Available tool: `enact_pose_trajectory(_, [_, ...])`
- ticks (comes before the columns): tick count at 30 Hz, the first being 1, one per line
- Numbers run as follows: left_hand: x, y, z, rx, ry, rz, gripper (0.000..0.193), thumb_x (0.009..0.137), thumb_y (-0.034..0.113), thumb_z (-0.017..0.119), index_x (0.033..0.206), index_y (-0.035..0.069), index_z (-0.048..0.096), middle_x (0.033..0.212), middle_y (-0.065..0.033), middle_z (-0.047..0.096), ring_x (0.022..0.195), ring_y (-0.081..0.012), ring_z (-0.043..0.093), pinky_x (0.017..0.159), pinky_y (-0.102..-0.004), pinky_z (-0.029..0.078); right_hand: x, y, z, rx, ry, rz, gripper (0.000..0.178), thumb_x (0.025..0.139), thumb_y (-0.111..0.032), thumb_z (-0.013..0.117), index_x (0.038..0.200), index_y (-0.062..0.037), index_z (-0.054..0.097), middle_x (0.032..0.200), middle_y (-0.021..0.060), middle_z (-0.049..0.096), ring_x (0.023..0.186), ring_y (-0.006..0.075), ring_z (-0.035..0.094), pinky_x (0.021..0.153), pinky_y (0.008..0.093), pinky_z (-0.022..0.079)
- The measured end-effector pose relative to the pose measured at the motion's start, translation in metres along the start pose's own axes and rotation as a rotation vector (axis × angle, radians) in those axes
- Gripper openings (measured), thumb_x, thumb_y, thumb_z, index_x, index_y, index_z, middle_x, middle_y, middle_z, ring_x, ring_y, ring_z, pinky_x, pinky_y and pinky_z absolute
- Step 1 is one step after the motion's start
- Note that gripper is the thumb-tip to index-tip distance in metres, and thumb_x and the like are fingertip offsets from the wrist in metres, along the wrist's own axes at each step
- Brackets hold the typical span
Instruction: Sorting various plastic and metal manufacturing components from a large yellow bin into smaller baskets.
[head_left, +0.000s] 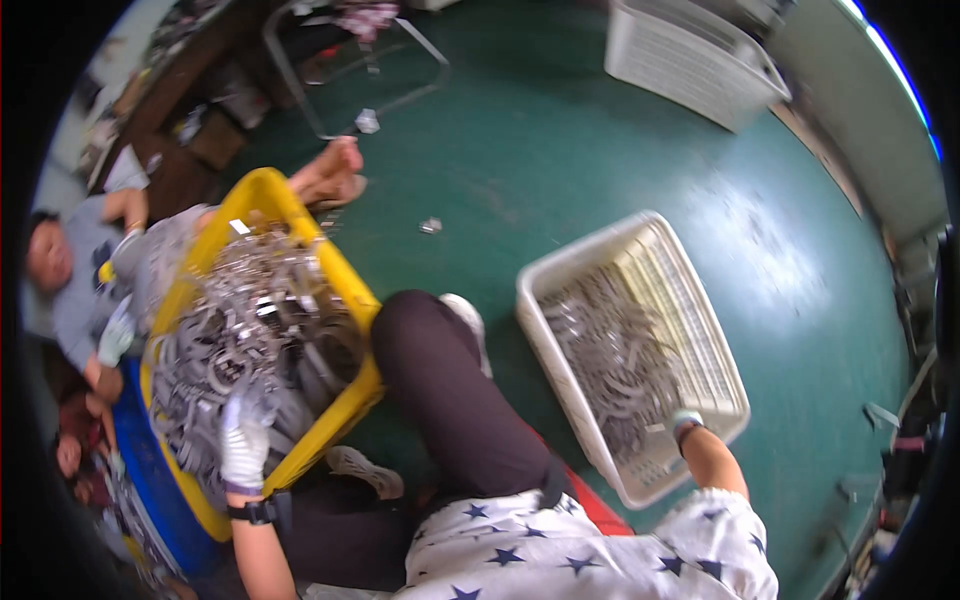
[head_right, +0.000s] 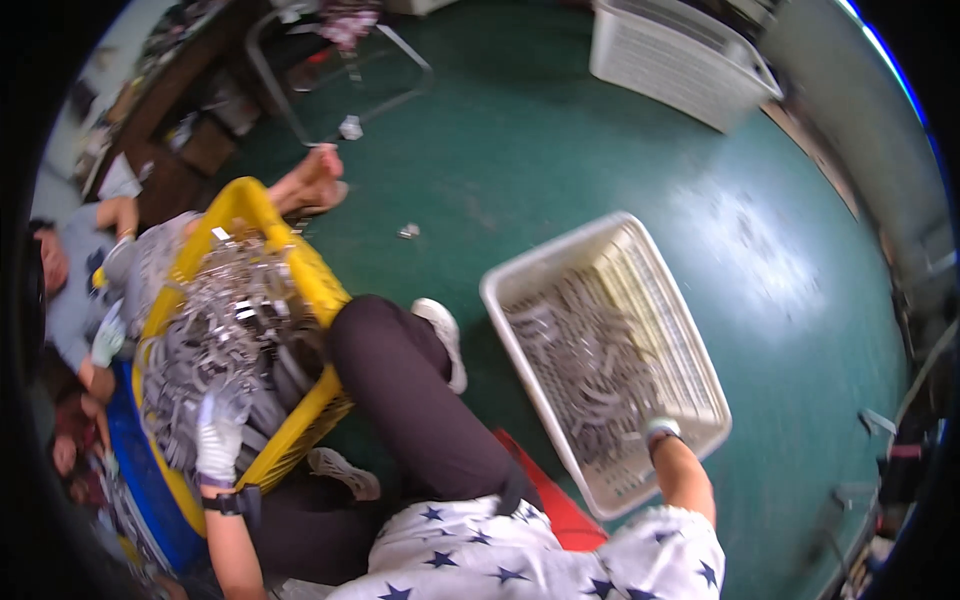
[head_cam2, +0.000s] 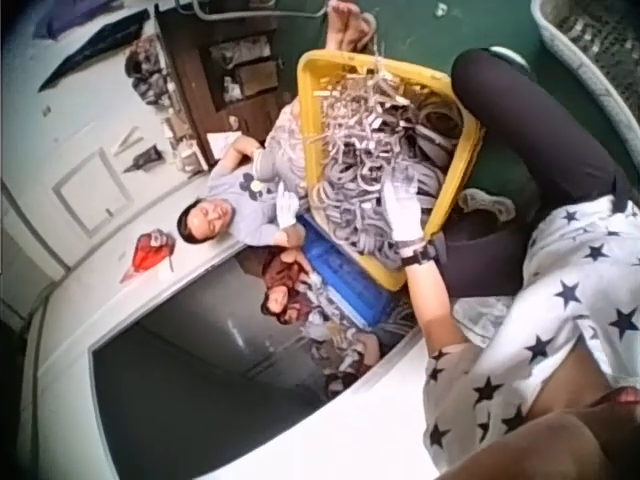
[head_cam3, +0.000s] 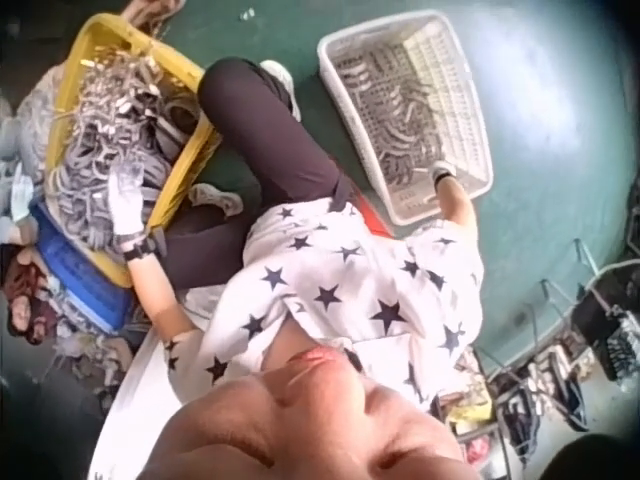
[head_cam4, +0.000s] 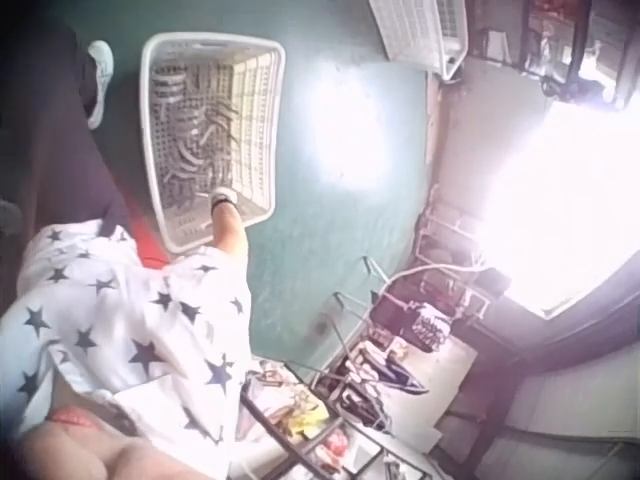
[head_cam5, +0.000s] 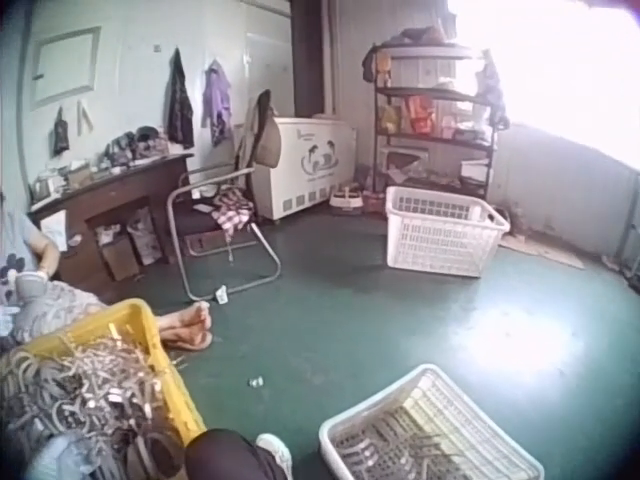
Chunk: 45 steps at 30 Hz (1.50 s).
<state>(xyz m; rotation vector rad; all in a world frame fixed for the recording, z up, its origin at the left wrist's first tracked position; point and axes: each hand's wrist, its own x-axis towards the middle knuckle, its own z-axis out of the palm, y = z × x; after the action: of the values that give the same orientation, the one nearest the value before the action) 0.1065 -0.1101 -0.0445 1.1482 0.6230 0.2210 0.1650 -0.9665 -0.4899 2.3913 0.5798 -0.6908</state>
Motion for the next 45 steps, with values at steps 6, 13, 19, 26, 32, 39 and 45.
enact_pose_trajectory(6, [-0.056,0.066,-0.053,-0.102,0.126,0.216,0.045,0.097,0.036,0.059,0.131,0.007,0.056,0.122,-0.0120,0.065,0.104,-0.0260,0.064,0.096,-0.0439,0.051,0.024,0.019,-0.307,0.258,-0.309,-0.289,0.037,0.082,-0.032,0.058,0.105,-0.0077,0.074,0.105,0.0193,0.070,0.100,0.0366,0.068,0.088,0.0424,0.053])
enact_pose_trajectory(13, [-0.022,0.087,-0.082,-0.529,0.063,0.501,0.037,0.103,0.024,0.046,0.134,0.007,0.054,0.128,-0.0125,0.061,0.111,-0.0253,0.062,0.104,-0.0423,0.046,-0.087,-0.051,-0.728,0.892,0.727,-0.581,0.020,0.085,-0.002,0.062,0.105,-0.0005,0.067,0.097,0.0191,0.068,0.089,0.0374,0.066,0.079,0.0442,0.052])
enact_pose_trajectory(19, [-0.030,0.067,-0.154,-0.748,0.225,0.522,0.031,0.096,0.028,0.057,0.119,0.008,0.064,0.113,-0.0080,0.071,0.097,-0.0236,0.070,0.093,-0.0423,0.054,-0.076,-0.271,-0.851,0.598,0.564,-1.388,0.022,0.089,-0.021,0.062,0.106,-0.0086,0.067,0.104,0.0123,0.066,0.091,0.0353,0.065,0.081,0.0436,0.053])
enact_pose_trajectory(26, [-0.047,0.085,-0.181,-0.942,0.284,0.661,0.025,0.097,0.024,0.058,0.115,0.009,0.065,0.110,-0.0095,0.070,0.095,-0.0248,0.069,0.093,-0.0413,0.054,0.018,-0.493,-0.810,0.654,0.297,-1.069,0.066,0.089,-0.030,0.068,0.140,-0.0005,0.039,0.121,0.0279,0.061,0.112,0.0385,0.061,0.094,0.0431,0.047])
enact_pose_trajectory(32, [-0.083,0.083,-0.208,-1.021,0.499,0.845,0.022,0.099,0.023,0.055,0.113,0.010,0.066,0.111,-0.0082,0.071,0.095,-0.0239,0.069,0.099,-0.0404,0.048,-0.039,-0.539,-0.854,0.550,0.389,-1.200,0.030,0.089,-0.027,0.060,0.110,-0.0062,0.067,0.101,0.0213,0.069,0.097,0.0397,0.065,0.084,0.0440,0.052])
enact_pose_trajectory(39, [-0.070,0.091,-0.197,-1.030,0.513,0.907,0.020,0.098,0.018,0.056,0.113,0.009,0.066,0.108,-0.0090,0.071,0.092,-0.0227,0.069,0.093,-0.0371,0.053,-0.006,-0.625,-0.882,0.467,0.258,-1.352,0.039,0.091,-0.013,0.059,0.129,-0.0099,0.058,0.115,0.0243,0.066,0.096,0.0357,0.065,0.089,0.0390,0.053])
enact_pose_trajectory(45, [-0.075,0.093,-0.198,-1.069,0.540,0.839,0.019,0.096,0.018,0.058,0.111,0.009,0.066,0.107,-0.0087,0.071,0.092,-0.0228,0.068,0.093,-0.0374,0.053,0.004,-0.649,-0.889,0.220,0.468,-1.191,0.018,0.086,-0.009,0.062,0.100,-0.0019,0.071,0.093,0.0225,0.070,0.091,0.0375,0.067,0.078,0.0387,0.055])
